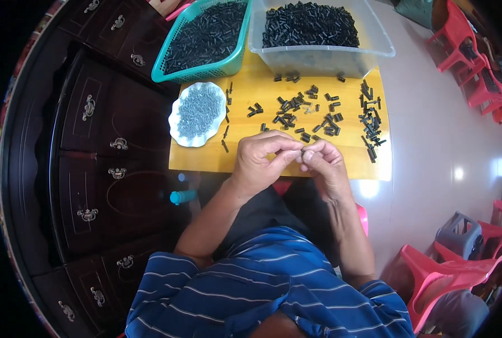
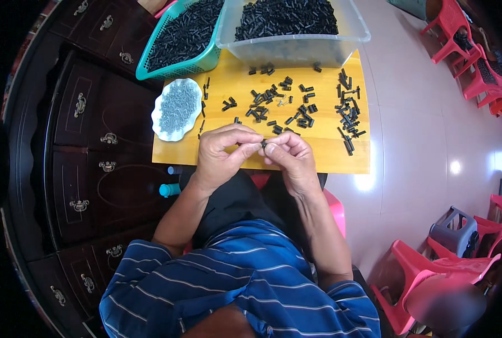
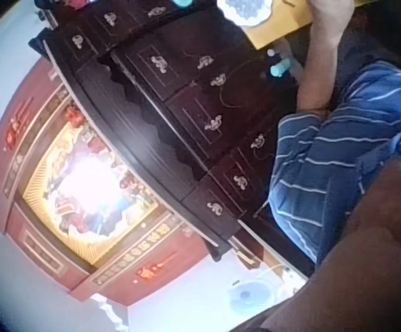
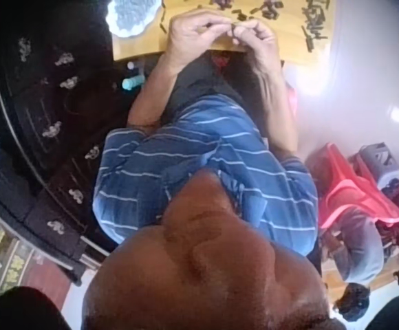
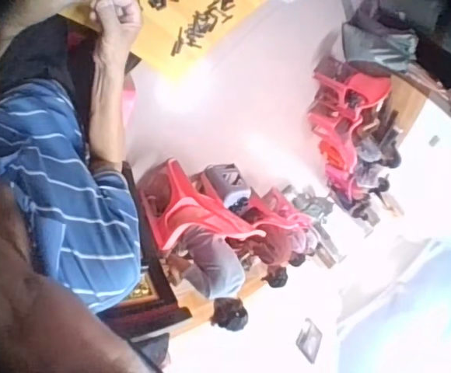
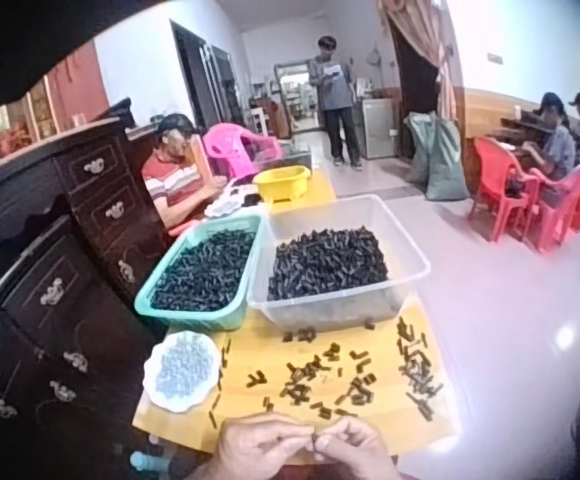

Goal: Assembling small black plastic components by hand.

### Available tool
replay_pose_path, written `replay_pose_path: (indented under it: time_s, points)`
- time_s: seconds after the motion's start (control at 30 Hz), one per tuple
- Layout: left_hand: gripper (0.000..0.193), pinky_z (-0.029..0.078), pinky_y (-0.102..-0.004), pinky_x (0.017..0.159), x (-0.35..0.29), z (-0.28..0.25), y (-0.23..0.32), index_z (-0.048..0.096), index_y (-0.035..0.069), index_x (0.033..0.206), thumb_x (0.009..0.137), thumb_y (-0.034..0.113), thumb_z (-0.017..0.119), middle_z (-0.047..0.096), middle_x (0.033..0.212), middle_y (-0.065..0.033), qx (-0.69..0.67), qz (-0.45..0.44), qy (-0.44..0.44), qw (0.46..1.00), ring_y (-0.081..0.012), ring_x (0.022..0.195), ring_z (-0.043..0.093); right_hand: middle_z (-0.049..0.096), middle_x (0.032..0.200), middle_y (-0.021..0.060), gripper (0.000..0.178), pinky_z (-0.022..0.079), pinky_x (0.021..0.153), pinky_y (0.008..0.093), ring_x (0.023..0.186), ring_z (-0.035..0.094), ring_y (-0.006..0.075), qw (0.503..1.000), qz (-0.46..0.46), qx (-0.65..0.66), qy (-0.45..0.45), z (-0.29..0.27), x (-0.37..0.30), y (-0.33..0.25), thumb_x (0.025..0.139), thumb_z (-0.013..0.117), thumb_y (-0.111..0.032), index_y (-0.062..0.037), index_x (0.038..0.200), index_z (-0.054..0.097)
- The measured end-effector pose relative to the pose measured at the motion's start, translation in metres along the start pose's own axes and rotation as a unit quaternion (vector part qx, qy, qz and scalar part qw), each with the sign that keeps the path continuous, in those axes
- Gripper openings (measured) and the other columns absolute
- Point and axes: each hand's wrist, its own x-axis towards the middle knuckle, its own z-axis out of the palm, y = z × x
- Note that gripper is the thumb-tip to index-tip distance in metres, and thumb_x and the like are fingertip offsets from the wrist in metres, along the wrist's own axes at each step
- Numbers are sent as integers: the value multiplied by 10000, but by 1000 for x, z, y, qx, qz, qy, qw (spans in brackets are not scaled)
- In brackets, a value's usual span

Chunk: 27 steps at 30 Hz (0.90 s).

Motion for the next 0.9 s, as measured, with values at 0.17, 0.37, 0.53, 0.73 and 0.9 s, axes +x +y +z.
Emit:
replay_pose_path:
  time_s: [0.17,0.37,0.53,0.73,0.9]
  points:
    - [343,573,-282,736,-2,4,5,725,-3,1148,813,-53,776,752,985,-123,-14,-26,8,1000,-187,842,729,733,917,64,67,579,769,255,803,693,113,998,22,62,-11,-2,-1,0,960,703,-80,-61,1015,670]
    - [461,571,-398,830,1,10,7,677,15,1206,772,82,816,719,1080,-159,176,86,19,980,-338,949,705,740,969,64,101,565,813,273,852,693,122,998,14,67,-5,1,1,-1,977,694,-121,-69,1057,659]
    - [466,580,-404,833,0,15,5,680,8,1203,758,58,809,716,1114,-168,248,116,0,962,-332,967,712,747,1000,62,111,545,842,282,890,682,110,998,26,62,-10,-4,4,2,987,691,-167,-80,1050,660]
    - [404,590,-382,781,3,14,-2,701,5,1148,750,12,772,732,1063,-153,263,163,6,951,-326,900,723,723,985,36,124,554,852,284,889,675,104,996,47,70,-37,-4,4,1,995,683,-213,-93,1018,661]
    - [405,595,-377,774,4,13,-4,713,8,1143,741,-27,750,736,1061,-161,218,155,-4,963,-318,894,727,722,1001,53,147,559,866,294,912,687,128,994,53,72,-68,-3,3,-2,1001,668,-203,-65,1050,674]
